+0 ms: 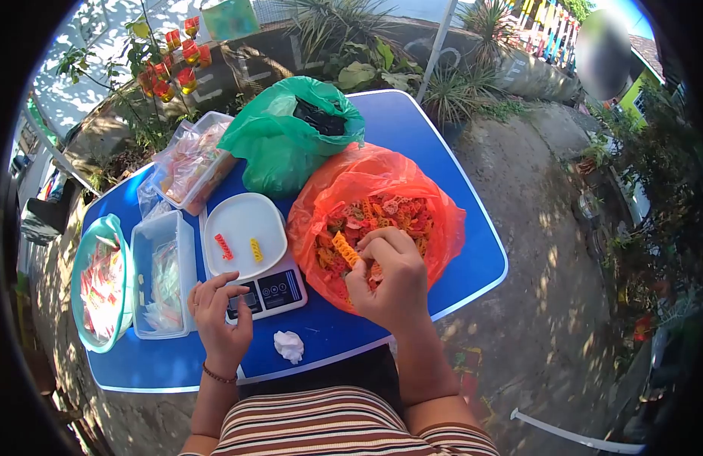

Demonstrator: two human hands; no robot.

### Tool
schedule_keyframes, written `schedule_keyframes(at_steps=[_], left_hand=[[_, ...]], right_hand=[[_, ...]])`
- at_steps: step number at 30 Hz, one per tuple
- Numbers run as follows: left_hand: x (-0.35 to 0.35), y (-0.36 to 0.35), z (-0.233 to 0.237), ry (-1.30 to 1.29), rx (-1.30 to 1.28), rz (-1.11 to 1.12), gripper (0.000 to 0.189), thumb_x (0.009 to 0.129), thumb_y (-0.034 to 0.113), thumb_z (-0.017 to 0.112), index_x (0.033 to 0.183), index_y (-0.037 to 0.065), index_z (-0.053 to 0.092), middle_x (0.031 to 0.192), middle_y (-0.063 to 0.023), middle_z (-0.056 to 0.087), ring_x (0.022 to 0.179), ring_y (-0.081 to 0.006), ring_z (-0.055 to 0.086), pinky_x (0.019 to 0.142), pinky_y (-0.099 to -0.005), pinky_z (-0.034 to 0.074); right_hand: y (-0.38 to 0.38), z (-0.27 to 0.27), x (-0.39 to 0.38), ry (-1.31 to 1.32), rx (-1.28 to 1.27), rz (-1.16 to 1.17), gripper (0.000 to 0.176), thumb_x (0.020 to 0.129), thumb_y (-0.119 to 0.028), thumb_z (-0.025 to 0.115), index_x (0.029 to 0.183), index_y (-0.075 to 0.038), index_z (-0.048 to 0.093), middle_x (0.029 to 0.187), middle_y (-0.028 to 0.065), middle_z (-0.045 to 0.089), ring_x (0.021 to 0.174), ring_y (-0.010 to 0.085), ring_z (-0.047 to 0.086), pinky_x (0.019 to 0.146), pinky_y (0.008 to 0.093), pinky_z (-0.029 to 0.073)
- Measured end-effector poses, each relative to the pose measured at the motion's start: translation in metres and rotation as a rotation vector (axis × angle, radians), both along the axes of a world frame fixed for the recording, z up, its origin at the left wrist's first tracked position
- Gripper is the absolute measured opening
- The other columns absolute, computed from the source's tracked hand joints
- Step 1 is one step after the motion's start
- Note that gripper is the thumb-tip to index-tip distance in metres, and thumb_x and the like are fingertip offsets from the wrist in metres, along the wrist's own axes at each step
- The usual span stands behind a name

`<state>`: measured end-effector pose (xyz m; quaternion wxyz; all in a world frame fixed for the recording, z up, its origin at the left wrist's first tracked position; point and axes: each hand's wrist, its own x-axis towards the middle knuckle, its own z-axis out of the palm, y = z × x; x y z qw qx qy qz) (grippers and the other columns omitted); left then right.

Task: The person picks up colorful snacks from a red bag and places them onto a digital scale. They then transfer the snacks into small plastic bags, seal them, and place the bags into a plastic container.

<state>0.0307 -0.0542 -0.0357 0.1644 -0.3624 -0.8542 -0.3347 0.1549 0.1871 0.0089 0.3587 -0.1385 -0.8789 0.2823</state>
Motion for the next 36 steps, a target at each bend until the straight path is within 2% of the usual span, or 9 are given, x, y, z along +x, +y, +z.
schedule_keyframes(at_steps=[5,9,12,13,16,22,25,31,36], left_hand=[[0.011,0.04,0.003,0.019,0.027,-0.182,0.018,0.077,0.001,0.068,0.091,0.013,0.07,0.114,-0.0024,0.072,0.114,-0.0237,0.064,0.112,-0.0471,0.033],[0.018,0.066,0.005,0.04,-0.003,-0.382,0.018,0.079,0.01,0.076,0.094,0.016,0.072,0.115,0.0002,0.072,0.114,-0.0224,0.064,0.112,-0.0489,0.033],[0.024,0.08,0.001,0.011,-0.054,-0.504,0.019,0.079,0.016,0.08,0.096,0.017,0.073,0.115,0.0012,0.072,0.115,-0.0219,0.064,0.113,-0.0506,0.033],[0.024,0.084,-0.002,-0.007,-0.088,-0.537,0.025,0.078,0.024,0.085,0.099,0.018,0.073,0.115,0.0018,0.072,0.116,-0.0206,0.063,0.114,-0.0527,0.031],[0.028,0.09,-0.001,-0.062,-0.191,-0.574,0.029,0.076,0.029,0.087,0.099,0.019,0.074,0.117,0.0025,0.071,0.118,-0.0197,0.062,0.115,-0.0548,0.029],[0.026,0.089,-0.021,0.035,-0.297,-0.618,0.01,0.08,0.023,0.08,0.086,0.018,0.074,0.091,0.0037,0.072,0.104,-0.016,0.068,0.114,-0.0584,0.028],[0.027,0.088,-0.018,0.017,-0.245,-0.58,0.005,0.08,0.018,0.078,0.08,0.017,0.073,0.079,0.0039,0.069,0.098,-0.0142,0.068,0.114,-0.0578,0.029],[0.025,0.082,-0.019,-0.009,-0.23,-0.554,0.01,0.077,0.018,0.084,0.079,0.018,0.075,0.081,0.0052,0.072,0.097,-0.0121,0.07,0.115,-0.0541,0.029],[0.028,0.083,-0.022,-0.012,-0.199,-0.589,0.006,0.08,0.015,0.078,0.082,0.017,0.073,0.083,0.0041,0.07,0.095,-0.0138,0.068,0.114,-0.0547,0.03]], right_hand=[[0.03,-0.011,0.023,-0.024,-0.02,-0.167,0.021,0.085,-0.009,0.074,0.102,0.003,0.071,0.101,0.0192,0.07,0.092,0.0358,0.068,0.083,0.0416,0.055],[0.037,-0.015,0.054,-0.302,-0.035,0.207,0.033,0.082,-0.018,0.08,0.11,-0.002,0.072,0.101,0.0145,0.071,0.093,0.0331,0.068,0.084,0.0426,0.051],[0.031,-0.019,0.069,-0.427,0.082,0.212,0.041,0.078,-0.029,0.085,0.109,-0.005,0.073,0.099,0.0117,0.071,0.092,0.0307,0.067,0.086,0.0416,0.047],[0.029,-0.022,0.072,-0.537,0.06,0.152,0.047,0.074,-0.039,0.088,0.104,-0.006,0.075,0.102,0.011,0.073,0.095,0.0291,0.068,0.094,0.0401,0.045],[0.032,-0.029,0.075,-0.523,0.033,0.169,0.039,0.078,-0.033,0.084,0.105,-0.006,0.074,0.098,0.0091,0.07,0.092,0.0281,0.066,0.084,0.042,0.046],[0.028,-0.057,0.022,-0.289,0.164,0.026,0.016,0.08,-0.019,0.08,0.089,-0.008,0.074,0.086,0.0079,0.064,0.083,0.0304,0.063,0.077,0.0429,0.048],[0.023,-0.063,0.004,-0.34,0.299,-0.004,0.014,0.076,-0.016,0.08,0.084,-0.008,0.073,0.084,0.0074,0.061,0.083,0.0299,0.061,0.074,0.0432,0.047],[0.032,-0.057,0.018,-0.417,0.181,-0.09,0.014,0.074,-0.016,0.08,0.082,-0.008,0.072,0.089,0.0072,0.061,0.087,0.0303,0.06,0.075,0.0435,0.048],[0.029,-0.053,0.012,-0.32,0.191,-0.035,0.016,0.075,-0.019,0.079,0.084,-0.008,0.071,0.093,0.0079,0.061,0.091,0.0293,0.06,0.079,0.0421,0.047]])
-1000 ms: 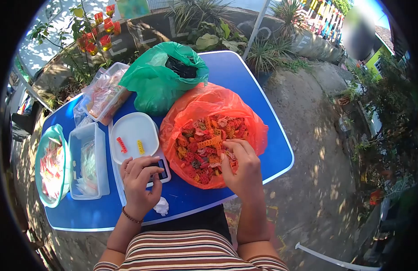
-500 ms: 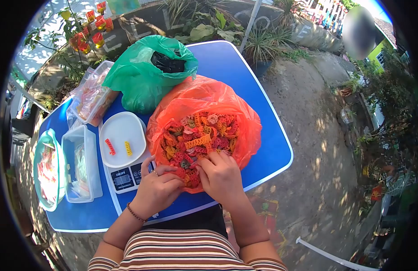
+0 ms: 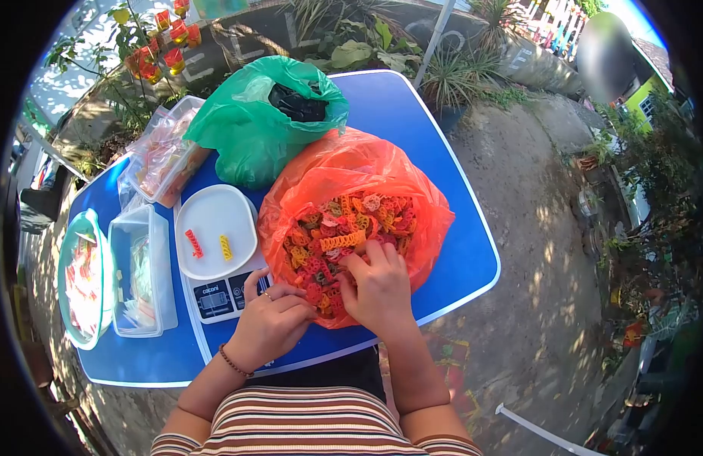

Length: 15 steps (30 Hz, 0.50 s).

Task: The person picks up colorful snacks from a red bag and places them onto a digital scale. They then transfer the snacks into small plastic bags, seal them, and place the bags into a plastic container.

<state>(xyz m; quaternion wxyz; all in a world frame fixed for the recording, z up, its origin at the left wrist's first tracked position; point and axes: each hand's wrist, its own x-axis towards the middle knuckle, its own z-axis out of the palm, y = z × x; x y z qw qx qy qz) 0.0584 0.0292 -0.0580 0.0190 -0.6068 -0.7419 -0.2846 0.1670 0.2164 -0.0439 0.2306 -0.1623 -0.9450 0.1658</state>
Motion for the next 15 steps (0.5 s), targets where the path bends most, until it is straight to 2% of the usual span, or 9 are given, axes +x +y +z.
schedule_keyframes(at_steps=[4,7,10,13,15], left_hand=[[0.0,-0.003,0.002,-0.036,0.014,-0.024,0.005,0.082,0.013,0.075,0.084,0.016,0.072,0.084,0.0032,0.069,0.095,-0.0149,0.068,0.113,-0.0549,0.031],[0.0,-0.005,0.001,-0.018,-0.003,-0.014,0.01,0.078,0.014,0.082,0.084,0.018,0.074,0.085,0.0055,0.072,0.097,-0.013,0.069,0.114,-0.0532,0.029],[0.001,-0.006,0.001,-0.022,0.0,-0.016,0.01,0.078,0.013,0.082,0.084,0.018,0.074,0.086,0.0051,0.072,0.097,-0.0132,0.069,0.114,-0.0531,0.029],[0.003,-0.005,0.0,-0.031,0.031,-0.026,0.006,0.082,0.012,0.074,0.085,0.016,0.072,0.085,0.0038,0.069,0.095,-0.0146,0.067,0.113,-0.0548,0.031],[0.004,-0.005,-0.001,-0.037,0.034,-0.026,0.007,0.082,0.011,0.074,0.086,0.016,0.072,0.085,0.004,0.069,0.096,-0.0144,0.067,0.113,-0.0547,0.031]], right_hand=[[0.0,-0.001,0.003,-0.076,-0.028,0.145,0.018,0.078,-0.019,0.08,0.09,-0.008,0.073,0.099,0.0081,0.061,0.093,0.0299,0.06,0.081,0.043,0.049],[0.008,-0.013,0.004,-0.015,-0.16,-0.081,0.018,0.08,-0.019,0.078,0.094,-0.008,0.074,0.102,0.0083,0.06,0.096,0.0301,0.059,0.081,0.0439,0.05],[0.01,-0.014,-0.001,0.005,-0.028,-0.116,0.021,0.081,-0.019,0.078,0.097,-0.006,0.074,0.104,0.0095,0.059,0.099,0.0305,0.058,0.081,0.0444,0.051],[0.007,-0.009,-0.007,-0.08,0.035,-0.122,0.023,0.08,-0.02,0.079,0.097,-0.007,0.073,0.108,0.0105,0.058,0.101,0.0316,0.058,0.083,0.0445,0.051],[0.008,-0.009,-0.008,-0.118,0.052,-0.146,0.023,0.08,-0.021,0.08,0.097,-0.007,0.073,0.11,0.0106,0.058,0.102,0.032,0.057,0.084,0.0448,0.05]])
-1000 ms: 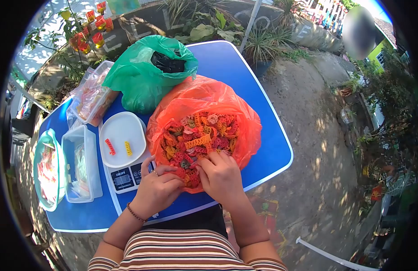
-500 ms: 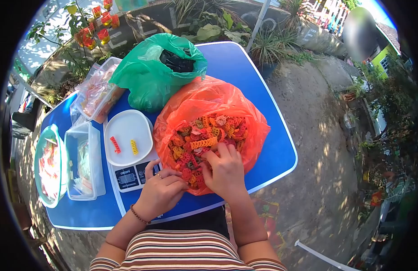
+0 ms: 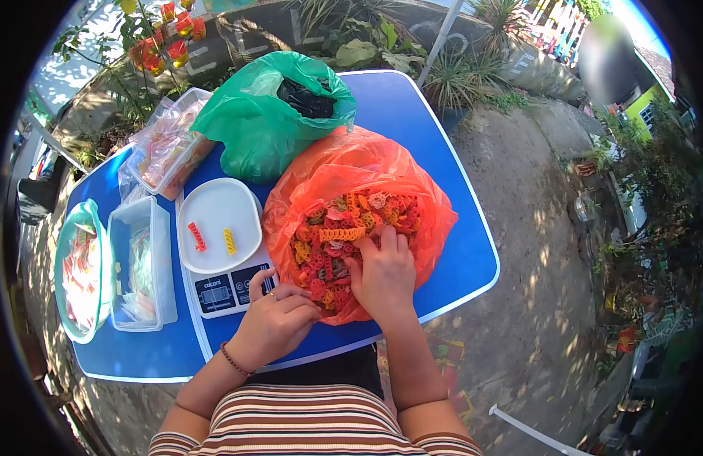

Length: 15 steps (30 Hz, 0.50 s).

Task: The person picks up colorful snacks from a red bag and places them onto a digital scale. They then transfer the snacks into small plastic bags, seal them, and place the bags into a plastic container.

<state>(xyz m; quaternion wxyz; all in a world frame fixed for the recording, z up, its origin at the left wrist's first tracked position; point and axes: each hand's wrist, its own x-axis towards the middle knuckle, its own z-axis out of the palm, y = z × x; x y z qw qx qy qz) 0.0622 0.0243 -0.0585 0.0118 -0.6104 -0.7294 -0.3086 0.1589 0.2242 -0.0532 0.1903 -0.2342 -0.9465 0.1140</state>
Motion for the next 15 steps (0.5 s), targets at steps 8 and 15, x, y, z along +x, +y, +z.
schedule_keyframes(at_steps=[8,15], left_hand=[[0.0,-0.005,-0.002,0.006,-0.006,0.0,0.008,0.081,0.01,0.074,0.086,0.017,0.073,0.086,0.0049,0.07,0.097,-0.0136,0.068,0.114,-0.0539,0.029],[-0.001,-0.007,0.0,0.028,-0.025,0.0,0.009,0.081,0.012,0.08,0.086,0.018,0.074,0.088,0.0057,0.073,0.098,-0.0125,0.069,0.113,-0.0535,0.029]], right_hand=[[0.012,-0.001,0.003,-0.002,0.023,-0.01,0.014,0.08,-0.015,0.078,0.093,-0.009,0.074,0.115,0.0094,0.058,0.105,0.0332,0.056,0.089,0.0451,0.047],[0.012,0.008,0.003,-0.016,0.015,0.004,0.011,0.079,-0.014,0.079,0.088,-0.01,0.076,0.12,0.0089,0.057,0.109,0.0332,0.053,0.092,0.0448,0.047]])
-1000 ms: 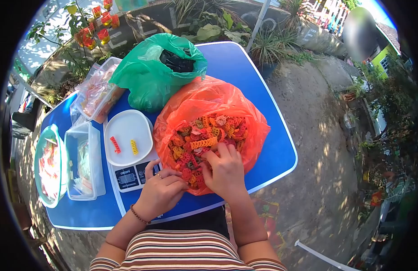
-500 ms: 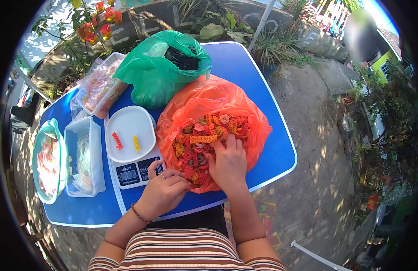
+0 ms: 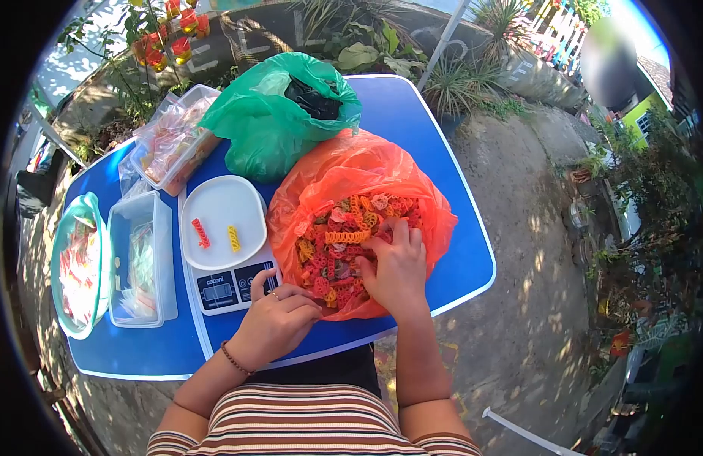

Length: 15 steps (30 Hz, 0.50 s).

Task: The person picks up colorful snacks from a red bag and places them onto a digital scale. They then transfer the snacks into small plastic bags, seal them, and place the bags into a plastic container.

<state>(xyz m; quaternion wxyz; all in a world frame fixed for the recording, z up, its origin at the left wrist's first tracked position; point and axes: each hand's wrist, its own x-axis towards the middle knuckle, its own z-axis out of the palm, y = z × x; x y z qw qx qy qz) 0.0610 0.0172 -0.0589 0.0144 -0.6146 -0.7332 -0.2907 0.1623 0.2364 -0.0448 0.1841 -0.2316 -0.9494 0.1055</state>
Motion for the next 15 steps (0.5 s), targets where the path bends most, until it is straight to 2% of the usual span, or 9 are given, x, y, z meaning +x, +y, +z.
schedule_keyframes(at_steps=[4,7,10,13,15], left_hand=[[0.002,-0.003,0.0,-0.002,-0.006,0.012,0.009,0.082,0.013,0.08,0.086,0.018,0.074,0.09,0.0057,0.073,0.099,-0.0123,0.068,0.113,-0.0541,0.029],[0.001,-0.006,0.0,0.013,-0.004,0.009,0.008,0.082,0.014,0.08,0.088,0.018,0.075,0.092,0.0054,0.074,0.1,-0.012,0.068,0.114,-0.0549,0.028],[0.001,-0.011,0.001,0.001,-0.01,0.016,0.009,0.083,0.015,0.08,0.09,0.018,0.076,0.093,0.0051,0.074,0.1,-0.0119,0.068,0.114,-0.0555,0.027],[0.001,-0.014,0.0,-0.023,-0.01,0.024,0.011,0.083,0.016,0.08,0.093,0.019,0.076,0.095,0.0059,0.074,0.101,-0.0116,0.067,0.115,-0.0556,0.025],[0.001,-0.016,0.001,-0.03,-0.003,0.025,0.013,0.082,0.017,0.081,0.094,0.019,0.076,0.098,0.0059,0.074,0.103,-0.0119,0.067,0.115,-0.0555,0.025]], right_hand=[[-0.006,0.005,-0.005,-0.15,0.019,-0.041,0.014,0.078,-0.016,0.081,0.09,-0.009,0.077,0.123,0.0084,0.056,0.114,0.0335,0.05,0.096,0.0459,0.045],[-0.003,-0.007,-0.005,-0.006,0.067,0.078,0.011,0.083,-0.015,0.08,0.087,-0.006,0.075,0.118,0.0114,0.056,0.107,0.0293,0.056,0.089,0.0419,0.049],[-0.003,-0.008,-0.008,0.357,-0.559,0.0,0.012,0.095,-0.014,0.073,0.092,-0.003,0.073,0.107,0.0116,0.062,0.089,0.02,0.063,0.074,0.0326,0.052],[-0.003,0.003,-0.004,0.432,-1.135,0.016,0.015,0.103,-0.014,0.065,0.105,0.001,0.069,0.096,0.0087,0.068,0.076,0.0108,0.065,0.064,0.025,0.052],[-0.01,0.016,-0.005,0.435,-1.353,0.065,0.017,0.103,-0.012,0.064,0.113,0.002,0.065,0.089,0.0058,0.068,0.076,0.0106,0.065,0.067,0.0253,0.053]])
